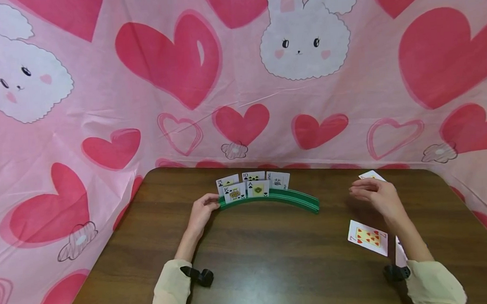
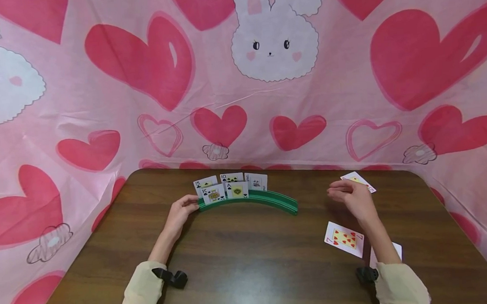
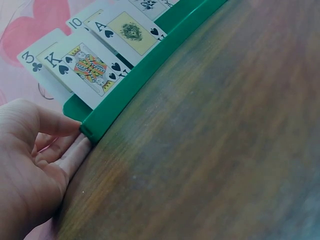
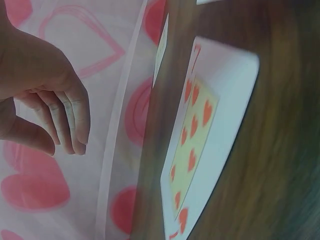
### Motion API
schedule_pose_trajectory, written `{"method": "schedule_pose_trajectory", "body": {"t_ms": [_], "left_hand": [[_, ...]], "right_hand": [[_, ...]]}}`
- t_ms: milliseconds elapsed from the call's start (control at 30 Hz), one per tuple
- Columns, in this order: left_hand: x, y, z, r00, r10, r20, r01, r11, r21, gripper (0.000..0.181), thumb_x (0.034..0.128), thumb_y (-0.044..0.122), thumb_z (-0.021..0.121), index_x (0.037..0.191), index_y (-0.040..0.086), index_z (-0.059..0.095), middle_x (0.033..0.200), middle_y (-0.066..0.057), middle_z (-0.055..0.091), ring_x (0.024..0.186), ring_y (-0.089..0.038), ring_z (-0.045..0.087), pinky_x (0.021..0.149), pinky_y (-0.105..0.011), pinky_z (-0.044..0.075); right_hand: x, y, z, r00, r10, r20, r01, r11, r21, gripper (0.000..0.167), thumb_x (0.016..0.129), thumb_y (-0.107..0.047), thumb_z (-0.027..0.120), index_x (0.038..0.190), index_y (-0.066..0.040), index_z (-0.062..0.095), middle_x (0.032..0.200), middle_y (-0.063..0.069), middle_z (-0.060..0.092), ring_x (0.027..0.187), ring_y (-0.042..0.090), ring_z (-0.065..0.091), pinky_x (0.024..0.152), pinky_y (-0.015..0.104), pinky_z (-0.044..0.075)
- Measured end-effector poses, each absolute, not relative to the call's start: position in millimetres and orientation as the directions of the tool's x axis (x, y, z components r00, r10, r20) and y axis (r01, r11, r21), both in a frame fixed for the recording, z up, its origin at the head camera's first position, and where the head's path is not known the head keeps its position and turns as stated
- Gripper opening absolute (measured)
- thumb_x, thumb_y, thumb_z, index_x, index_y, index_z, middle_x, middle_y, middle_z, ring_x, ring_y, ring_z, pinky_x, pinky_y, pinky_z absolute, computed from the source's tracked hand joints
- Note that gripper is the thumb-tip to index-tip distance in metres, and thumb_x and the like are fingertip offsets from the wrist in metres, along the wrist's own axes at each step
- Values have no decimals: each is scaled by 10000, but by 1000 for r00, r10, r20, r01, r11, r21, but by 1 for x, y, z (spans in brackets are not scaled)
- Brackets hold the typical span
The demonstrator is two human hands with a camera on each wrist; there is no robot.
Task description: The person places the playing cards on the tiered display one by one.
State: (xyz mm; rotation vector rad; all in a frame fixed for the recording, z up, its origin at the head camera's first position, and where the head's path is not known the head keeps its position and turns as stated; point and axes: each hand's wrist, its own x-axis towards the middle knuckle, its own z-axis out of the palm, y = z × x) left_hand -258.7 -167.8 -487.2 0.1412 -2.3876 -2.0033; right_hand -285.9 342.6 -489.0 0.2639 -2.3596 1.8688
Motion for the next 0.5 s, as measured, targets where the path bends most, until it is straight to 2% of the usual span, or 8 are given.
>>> {"method": "schedule_pose_trajectory", "body": {"t_ms": [100,133,233,367,500], "left_hand": [[-259,-168,-488,-995,-88,-41,-56,168,984,187,821,61,563,995,72,631,1047,-87,599,929,-187,534,804,-322,402],[-259,-168,-488,-995,-88,-41,-55,168,984,187,821,60,563,994,73,631,1048,-86,599,930,-186,533,801,-319,402],[-258,-168,-488,-995,-91,-43,-58,170,984,184,823,61,562,991,78,633,1047,-78,600,929,-184,532,799,-313,402],[-259,-168,-488,-995,-90,-32,-48,178,983,194,822,57,560,1003,70,630,1051,-86,599,930,-184,530,794,-310,402],[-259,-168,-488,-995,-93,-32,-49,180,983,194,821,56,563,1003,69,630,1045,-88,600,922,-183,531,788,-304,403]], "right_hand": [[-277,345,-480,-984,-63,169,-179,253,-951,404,800,-219,648,1067,73,566,900,104,667,808,190,643,670,264,490],[-275,347,-481,-987,-34,160,-162,310,-937,442,785,-248,662,1076,68,560,900,86,670,805,183,643,655,257,491],[-258,340,-459,-992,-40,123,-129,367,-921,418,793,-233,654,1075,62,566,905,77,672,805,171,643,657,237,490],[-238,332,-435,-994,-18,111,-108,432,-896,349,803,-202,643,1036,50,583,888,90,674,786,163,645,648,234,490],[-228,333,-426,-995,-9,102,-94,481,-872,341,811,-193,635,1032,60,576,875,89,676,778,154,646,645,234,490]]}}
